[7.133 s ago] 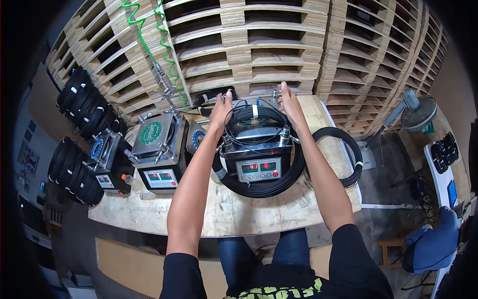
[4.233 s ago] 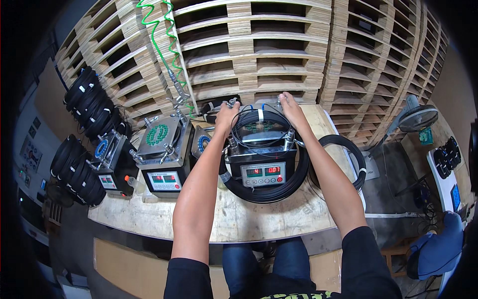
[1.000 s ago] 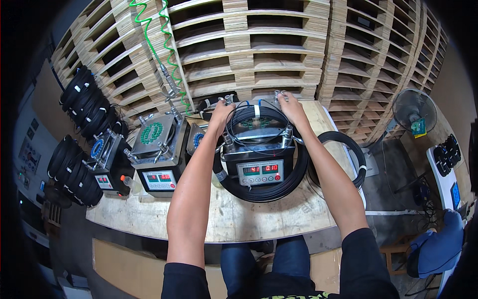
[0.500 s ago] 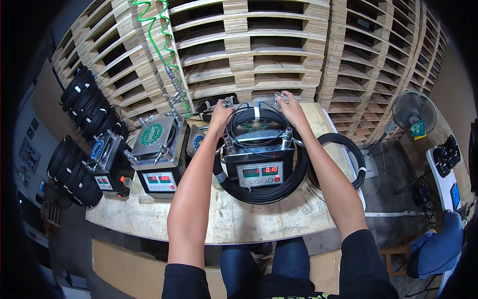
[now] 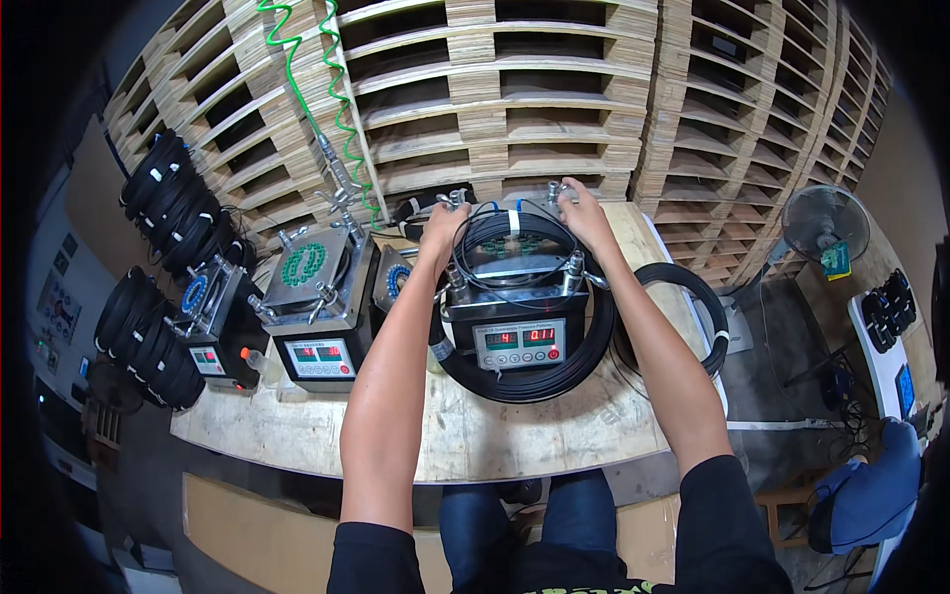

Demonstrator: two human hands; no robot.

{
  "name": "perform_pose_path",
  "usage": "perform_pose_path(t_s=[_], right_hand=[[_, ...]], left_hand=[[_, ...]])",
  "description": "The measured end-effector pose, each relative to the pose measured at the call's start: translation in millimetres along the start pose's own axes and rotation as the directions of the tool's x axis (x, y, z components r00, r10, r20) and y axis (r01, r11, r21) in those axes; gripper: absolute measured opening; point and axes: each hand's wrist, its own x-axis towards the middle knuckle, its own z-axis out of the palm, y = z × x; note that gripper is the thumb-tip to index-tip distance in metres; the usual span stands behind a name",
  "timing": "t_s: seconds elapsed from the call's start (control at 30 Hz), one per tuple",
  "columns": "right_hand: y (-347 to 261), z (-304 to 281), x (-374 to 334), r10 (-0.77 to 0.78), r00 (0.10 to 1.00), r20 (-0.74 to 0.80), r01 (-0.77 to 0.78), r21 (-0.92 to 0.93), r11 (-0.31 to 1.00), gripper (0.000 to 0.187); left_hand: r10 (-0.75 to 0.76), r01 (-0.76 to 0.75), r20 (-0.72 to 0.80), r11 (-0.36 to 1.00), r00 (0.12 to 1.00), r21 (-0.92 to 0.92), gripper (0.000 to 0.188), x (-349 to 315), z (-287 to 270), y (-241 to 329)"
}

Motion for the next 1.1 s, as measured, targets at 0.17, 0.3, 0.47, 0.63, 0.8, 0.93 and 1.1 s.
perform_pose_path(t_s=[0.17, 0.3, 0.47, 0.63, 0.8, 0.93, 1.1], right_hand=[[-22.0, 6.6, -14.7, 0.008, 0.999, -0.032, -0.004, 0.124, 0.992, 0.045], [-20.7, -7.3, -12.1, 0.046, 0.996, -0.075, -0.034, 0.157, 0.987, 0.051], [-25.5, -7.5, -13.6, 0.102, 0.992, -0.067, -0.109, -0.103, 0.989, 0.052], [5.6, 4.8, 2.0, -0.037, 0.999, -0.017, 0.034, -0.126, 0.991, 0.049], [26.0, 5.1, 13.6, -0.005, 0.999, 0.043, 0.004, 0.023, 1.000, 0.047], [4.1, 6.5, 3.4, 0.095, 0.995, 0.030, -0.097, 0.110, 0.989, 0.053], [-18.8, -2.9, -8.1, 0.166, 0.985, 0.056, -0.170, 0.075, 0.983, 0.060]], left_hand=[[0.036, -0.034, -0.063, 0.999, 0.997, 0.029, 0.085, 2.4, -11.4, -14.5], [0.045, -0.045, -0.032, 0.999, 0.998, -0.002, 0.087, -11.5, -1.3, 6.5], [0.038, -0.037, -0.033, 0.999, 0.999, 0.025, 0.090, -27.1, -4.5, 18.1], [-0.009, 0.011, -0.050, 0.999, 0.999, 0.047, 0.089, -10.4, -4.9, 8.4], [-0.012, 0.018, -0.091, 0.998, 0.996, 0.068, 0.090, -12.2, 3.6, 13.0], [0.034, -0.037, -0.068, 0.999, 0.997, -0.033, 0.094, -18.6, -4.0, 10.4], [0.054, -0.055, -0.010, 0.993, 0.998, -0.106, 0.096, -42.8, -13.7, 29.0]])
